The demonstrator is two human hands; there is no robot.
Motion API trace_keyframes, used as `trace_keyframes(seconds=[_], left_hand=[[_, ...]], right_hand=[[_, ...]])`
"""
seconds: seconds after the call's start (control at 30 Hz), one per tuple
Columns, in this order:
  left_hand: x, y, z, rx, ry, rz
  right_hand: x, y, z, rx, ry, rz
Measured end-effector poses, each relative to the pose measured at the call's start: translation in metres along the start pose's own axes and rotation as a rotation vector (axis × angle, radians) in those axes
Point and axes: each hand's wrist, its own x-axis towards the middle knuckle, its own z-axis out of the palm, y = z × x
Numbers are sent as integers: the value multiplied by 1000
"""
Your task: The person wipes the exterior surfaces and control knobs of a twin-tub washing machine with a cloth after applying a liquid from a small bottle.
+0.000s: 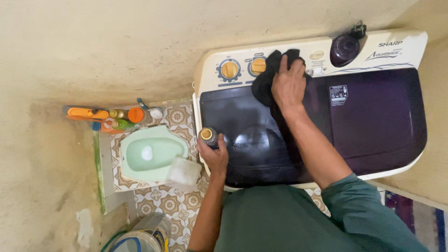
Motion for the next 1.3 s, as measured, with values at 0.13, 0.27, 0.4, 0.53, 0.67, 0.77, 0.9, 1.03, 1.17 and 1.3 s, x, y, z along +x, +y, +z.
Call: trace_keyframes(seconds=[0.13,0.27,0.4,0.53,0.67,0.77,0.9,1.03,1.17,1.3], left_hand=[[2,-3,0,-8,1,-36],[4,-4,4,10,2,-21],[0,-9,6,30,9,-23],[-1,-8,5,8,13,-3],[0,-3,2,-24,7,-41],[3,-2,3,-18,14,-32],[1,-2,2,-19,12,0],[4,-2,2,-21,1,-14],[-3,-3,-2,-27,-36,-66],[2,-2,3,-8,-36,-62]], right_hand=[[-9,-8,29,-257,-87,-3],[-13,2,27,-93,-116,-35],[-25,8,20,71,-156,-14],[-43,25,13,317,-167,122],[-41,65,5,506,-72,290],[-26,83,-3,612,31,221],[-2,71,12,642,64,46],[-4,36,28,437,81,143],[-14,31,31,208,4,156],[-14,32,28,93,-23,55]])
